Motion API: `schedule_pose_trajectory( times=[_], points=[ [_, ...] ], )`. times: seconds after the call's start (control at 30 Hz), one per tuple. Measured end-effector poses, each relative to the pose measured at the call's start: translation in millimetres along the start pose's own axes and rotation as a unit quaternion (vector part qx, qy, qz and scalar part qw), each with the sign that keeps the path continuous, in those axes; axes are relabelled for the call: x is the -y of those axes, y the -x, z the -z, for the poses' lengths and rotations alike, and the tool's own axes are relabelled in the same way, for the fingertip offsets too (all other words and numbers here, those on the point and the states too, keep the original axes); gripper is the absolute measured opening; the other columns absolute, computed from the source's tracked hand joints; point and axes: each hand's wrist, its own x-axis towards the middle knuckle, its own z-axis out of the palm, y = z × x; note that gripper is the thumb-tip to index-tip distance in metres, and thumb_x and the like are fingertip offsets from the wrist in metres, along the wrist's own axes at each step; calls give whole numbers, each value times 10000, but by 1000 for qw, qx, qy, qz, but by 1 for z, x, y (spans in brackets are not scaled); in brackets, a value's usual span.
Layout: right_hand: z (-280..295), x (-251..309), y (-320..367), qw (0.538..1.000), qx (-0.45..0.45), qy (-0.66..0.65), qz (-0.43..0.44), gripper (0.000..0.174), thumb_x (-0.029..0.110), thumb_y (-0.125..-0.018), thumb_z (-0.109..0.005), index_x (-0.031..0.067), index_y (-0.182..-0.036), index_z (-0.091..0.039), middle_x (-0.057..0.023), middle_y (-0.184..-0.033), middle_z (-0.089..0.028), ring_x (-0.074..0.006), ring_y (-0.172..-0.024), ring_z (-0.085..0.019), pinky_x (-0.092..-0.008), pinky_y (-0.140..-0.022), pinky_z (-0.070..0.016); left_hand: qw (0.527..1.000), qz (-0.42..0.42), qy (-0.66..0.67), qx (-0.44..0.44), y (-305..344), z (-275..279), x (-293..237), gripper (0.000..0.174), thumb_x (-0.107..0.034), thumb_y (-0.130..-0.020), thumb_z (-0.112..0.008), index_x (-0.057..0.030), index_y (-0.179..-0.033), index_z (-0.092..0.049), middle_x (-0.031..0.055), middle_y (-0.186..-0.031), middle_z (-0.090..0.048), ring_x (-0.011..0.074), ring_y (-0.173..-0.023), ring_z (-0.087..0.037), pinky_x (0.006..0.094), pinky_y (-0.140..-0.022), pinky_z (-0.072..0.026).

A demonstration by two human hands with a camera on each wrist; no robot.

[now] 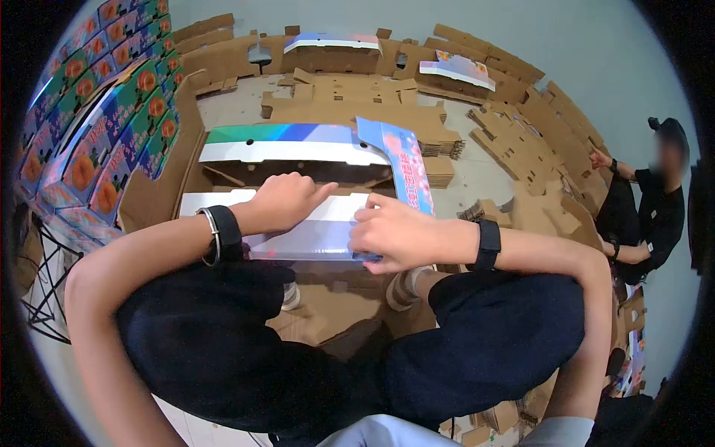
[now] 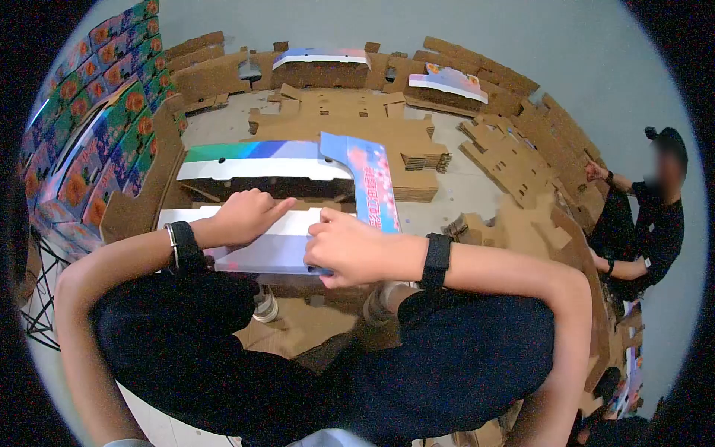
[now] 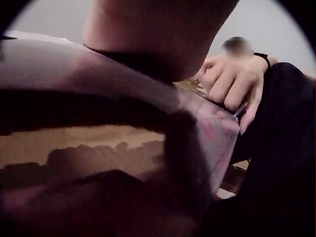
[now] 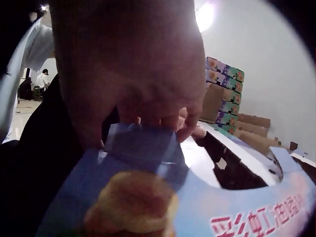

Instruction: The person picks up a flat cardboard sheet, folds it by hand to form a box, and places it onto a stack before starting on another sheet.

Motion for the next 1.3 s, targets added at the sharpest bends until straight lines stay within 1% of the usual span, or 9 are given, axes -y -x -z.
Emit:
schedule_pose_trajectory(
  times=[0.1,0.3,0.43,0.5,0.73,0.8,0.87,1.13,1.3],
  points=[
    [2,0,2,999,-28,24,9,197,272,-658,-703,100,-743,-659,-41,-718,-618,-212,-817,-564,-359,-784,-399,1000,0,-30,-9,1,4,0,332,-330,-967,-382,-105,-981,-625,158,-592,-564,374,-596,-589,467,-539,-473],
    [-5,2,0,998,-32,37,-28,161,268,-688,-696,115,-726,-660,-17,-729,-622,-191,-829,-561,-346,-772,-389,997,-31,-34,-54,0,7,4,469,-370,-954,-403,-16,-749,-633,179,-591,-583,370,-591,-596,448,-538,-481],
    [-6,3,4,997,-48,62,-27,142,261,-712,-683,124,-693,-653,-9,-739,-624,-190,-822,-563,-341,-775,-386,1000,12,-12,1,-3,8,3,341,-323,-957,-406,-89,-914,-650,179,-627,-578,385,-615,-579,493,-535,-446],
    [-4,5,10,993,-42,97,-55,168,270,-738,-659,118,-666,-642,-14,-708,-621,-192,-796,-569,-341,-777,-383,998,18,-16,-52,-4,5,2,535,-379,-953,-398,3,-644,-610,191,-582,-579,372,-597,-592,458,-541,-474],
    [-5,-15,26,983,-65,144,-91,269,338,-746,-639,88,-646,-628,-63,-625,-608,-221,-706,-583,-345,-787,-384,998,-11,-65,-8,19,12,8,540,-382,-953,-396,-15,-624,-615,180,-572,-581,357,-588,-597,447,-543,-468],
    [-8,-17,37,964,109,160,-182,286,355,-746,-639,70,-718,-631,-100,-644,-618,-248,-650,-590,-355,-791,-396,997,-16,-71,-7,15,17,11,555,-398,-952,-396,-28,-602,-616,175,-556,-577,351,-560,-594,443,-528,-461],
    [-22,-23,48,977,50,120,-170,323,363,-759,-628,47,-824,-611,-117,-651,-625,-287,-589,-584,-379,-792,-411,998,-6,-60,-28,16,21,13,560,-413,-949,-400,-31,-600,-611,172,-547,-563,363,-556,-569,453,-514,-437],
    [-14,-25,52,952,-92,25,-292,564,402,-715,-714,74,-1083,-438,-164,-1017,-514,-312,-955,-526,-419,-804,-422,992,3,-105,-67,17,23,14,533,-383,-960,-390,-44,-628,-633,157,-514,-542,350,-527,-577,428,-496,-448],
    [-14,-47,61,955,-184,-74,-219,662,397,-715,-722,57,-1224,-471,-145,-1136,-548,-270,-1028,-517,-407,-896,-375,987,20,-128,-95,15,42,18,484,-419,-938,-427,-60,-695,-643,158,-528,-555,333,-529,-585,426,-492,-445]
  ],
)
